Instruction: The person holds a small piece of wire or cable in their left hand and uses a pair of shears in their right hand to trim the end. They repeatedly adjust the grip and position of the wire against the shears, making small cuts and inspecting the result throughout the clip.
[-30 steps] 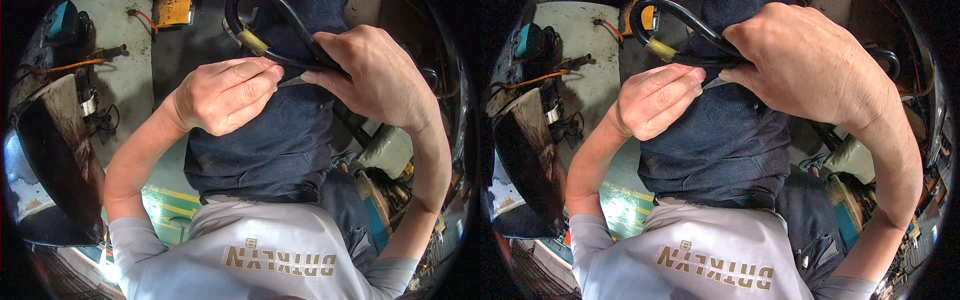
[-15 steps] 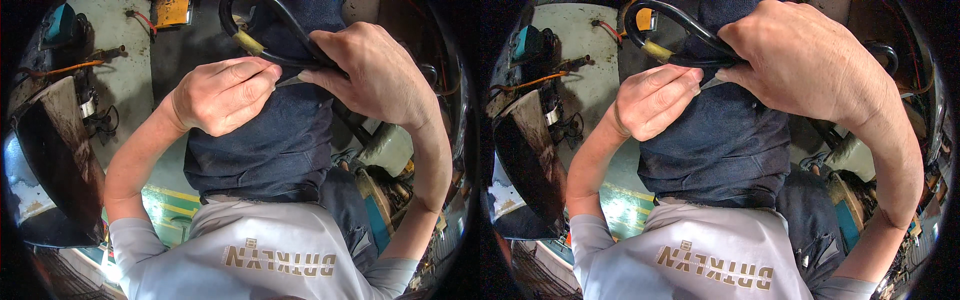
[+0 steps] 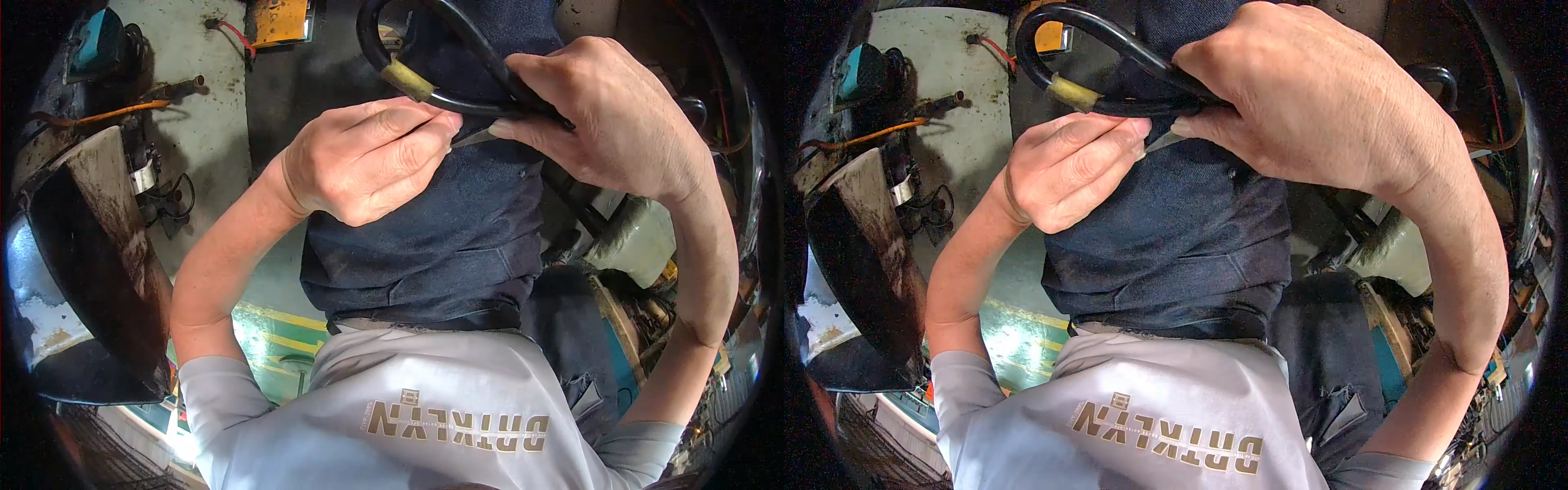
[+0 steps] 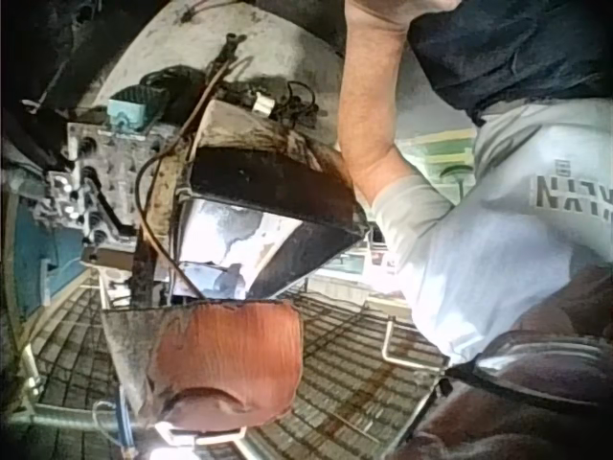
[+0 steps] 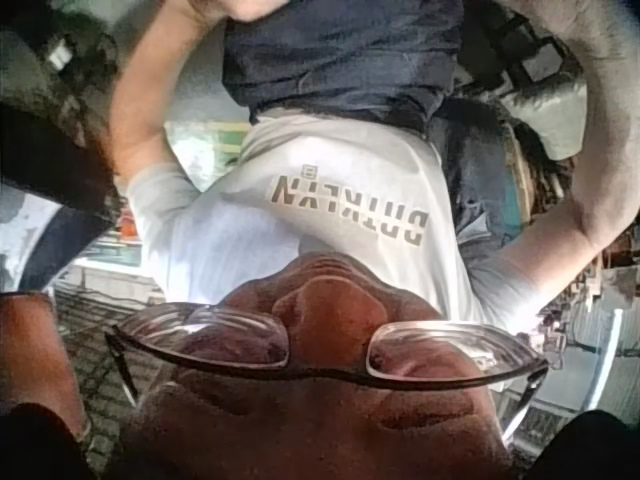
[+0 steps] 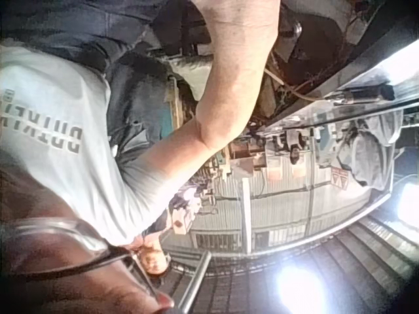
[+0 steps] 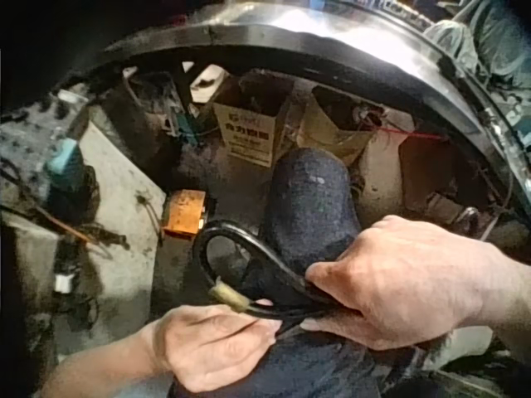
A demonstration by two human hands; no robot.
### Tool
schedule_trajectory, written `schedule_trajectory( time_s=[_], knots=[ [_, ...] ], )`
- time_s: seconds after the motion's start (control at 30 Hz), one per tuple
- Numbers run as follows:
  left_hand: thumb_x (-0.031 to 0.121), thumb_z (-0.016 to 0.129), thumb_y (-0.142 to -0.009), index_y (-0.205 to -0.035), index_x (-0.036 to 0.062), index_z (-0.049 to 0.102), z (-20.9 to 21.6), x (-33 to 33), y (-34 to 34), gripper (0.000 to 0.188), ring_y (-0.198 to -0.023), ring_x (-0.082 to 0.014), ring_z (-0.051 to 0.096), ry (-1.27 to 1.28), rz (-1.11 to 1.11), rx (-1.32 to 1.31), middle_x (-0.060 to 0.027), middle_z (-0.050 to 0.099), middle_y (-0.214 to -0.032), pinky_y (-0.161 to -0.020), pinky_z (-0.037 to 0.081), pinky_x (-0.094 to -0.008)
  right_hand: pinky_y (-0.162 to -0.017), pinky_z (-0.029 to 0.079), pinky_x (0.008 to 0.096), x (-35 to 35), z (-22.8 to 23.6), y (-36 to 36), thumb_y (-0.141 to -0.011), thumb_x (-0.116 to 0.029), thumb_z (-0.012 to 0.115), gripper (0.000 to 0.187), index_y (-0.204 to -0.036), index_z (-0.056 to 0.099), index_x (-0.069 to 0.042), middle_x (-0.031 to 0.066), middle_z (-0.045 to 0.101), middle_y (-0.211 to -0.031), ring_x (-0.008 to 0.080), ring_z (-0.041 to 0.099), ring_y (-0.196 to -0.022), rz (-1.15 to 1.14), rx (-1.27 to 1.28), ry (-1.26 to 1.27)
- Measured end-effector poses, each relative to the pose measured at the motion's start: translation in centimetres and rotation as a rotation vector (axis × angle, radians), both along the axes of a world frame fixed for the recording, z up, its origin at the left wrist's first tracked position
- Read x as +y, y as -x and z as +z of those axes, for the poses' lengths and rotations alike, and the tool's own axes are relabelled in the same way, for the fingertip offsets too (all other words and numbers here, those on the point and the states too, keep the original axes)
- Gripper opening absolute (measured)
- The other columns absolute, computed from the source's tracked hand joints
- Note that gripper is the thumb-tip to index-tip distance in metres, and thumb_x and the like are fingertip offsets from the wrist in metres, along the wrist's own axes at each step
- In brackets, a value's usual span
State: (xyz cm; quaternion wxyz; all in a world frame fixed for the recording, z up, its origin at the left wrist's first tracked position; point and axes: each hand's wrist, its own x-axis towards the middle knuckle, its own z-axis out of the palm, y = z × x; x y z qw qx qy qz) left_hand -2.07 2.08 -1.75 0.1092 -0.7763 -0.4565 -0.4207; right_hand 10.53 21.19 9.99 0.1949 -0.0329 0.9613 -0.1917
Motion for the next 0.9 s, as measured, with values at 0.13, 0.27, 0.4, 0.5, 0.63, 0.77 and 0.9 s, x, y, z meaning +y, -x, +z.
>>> schedule_trajectory(
  time_s=[0.13, 0.27, 0.4, 0.5, 0.63, 0.77, 0.9],
  knots=[
    [0.003, 0.068, -0.057, -0.073, -0.0052, 0.068, 0.21, -0.17, 0.22, 0.018, -0.080, -0.0230, 0.066, 0.018, 0.000, 0.024, -0.0126, 0.065, -0.090, -0.072, 0.058, -0.0301, -0.049, 0.047, 0.0331, -0.16, -0.42, -0.42, -0.076, -0.025, 0.077, 0.038, -0.094, 0.065, 0.006, 0.0136, 0.058, -0.058, 0.0243, 0.063, -0.052, -0.015, 0.073, 0.025],
    [0.002, 0.068, -0.058, -0.073, -0.0059, 0.067, 0.60, 0.20, 0.21, 0.017, -0.081, -0.0235, 0.066, 0.030, -0.004, -0.007, -0.0124, 0.065, -0.089, -0.074, 0.059, -0.0305, -0.048, 0.046, 0.0333, -0.28, -0.23, -0.42, -0.076, -0.025, 0.077, 0.036, -0.090, 0.064, 0.005, 0.0132, 0.057, -0.057, 0.0247, 0.062, -0.051, -0.043, 0.035, -0.008],
    [0.002, 0.068, -0.059, -0.073, -0.0057, 0.067, 0.65, 0.16, 0.31, 0.016, -0.081, -0.0236, 0.066, 0.037, -0.002, -0.005, -0.0125, 0.066, -0.089, -0.075, 0.059, -0.0309, -0.049, 0.046, 0.0340, 0.20, -0.08, -0.16, -0.077, -0.026, 0.077, 0.035, -0.089, 0.064, 0.004, 0.0137, 0.056, -0.056, 0.0256, 0.061, -0.051, -0.025, 0.013, 0.019],
    [0.001, 0.068, -0.060, -0.073, -0.0056, 0.067, 0.54, 0.17, 0.30, 0.015, -0.082, -0.0237, 0.066, 0.042, -0.003, -0.019, -0.0126, 0.066, -0.090, -0.075, 0.059, -0.0312, -0.050, 0.047, 0.0349, -0.13, -0.07, -0.16, -0.077, -0.027, 0.076, 0.036, -0.090, 0.064, 0.004, 0.0142, 0.056, -0.057, 0.0266, 0.061, -0.052, -0.028, 0.042, -0.010],
    [0.001, 0.069, -0.061, -0.073, -0.0052, 0.067, 0.40, 0.04, 0.28, 0.013, -0.083, -0.0237, 0.067, 0.044, 0.001, -0.016, -0.0125, 0.066, -0.090, -0.076, 0.059, -0.0317, -0.052, 0.048, 0.0356, -0.49, 0.00, -0.10, -0.078, -0.029, 0.075, 0.039, -0.093, 0.064, 0.005, 0.0148, 0.058, -0.059, 0.0276, 0.063, -0.055, -0.012, 0.097, -0.066],
    [0.001, 0.069, -0.062, -0.074, -0.0046, 0.068, 0.30, 0.14, 0.37, 0.013, -0.083, -0.0235, 0.067, 0.018, 0.005, -0.003, -0.0123, 0.066, -0.090, -0.076, 0.059, -0.0316, -0.053, 0.049, 0.0354, -0.60, 0.11, -0.15, -0.078, -0.029, 0.075, 0.042, -0.097, 0.065, 0.007, 0.0154, 0.060, -0.061, 0.0276, 0.064, -0.057, -0.038, 0.046, -0.073],
    [0.002, 0.069, -0.062, -0.074, -0.0042, 0.068, 0.12, 0.00, 0.26, 0.013, -0.083, -0.0237, 0.067, 0.020, 0.001, -0.022, -0.0122, 0.066, -0.090, -0.076, 0.059, -0.0318, -0.053, 0.050, 0.0348, -0.61, -0.11, -0.34, -0.078, -0.029, 0.075, 0.043, -0.098, 0.065, 0.007, 0.0153, 0.061, -0.061, 0.0268, 0.065, -0.057, -0.026, 0.070, -0.083]
  ],
)
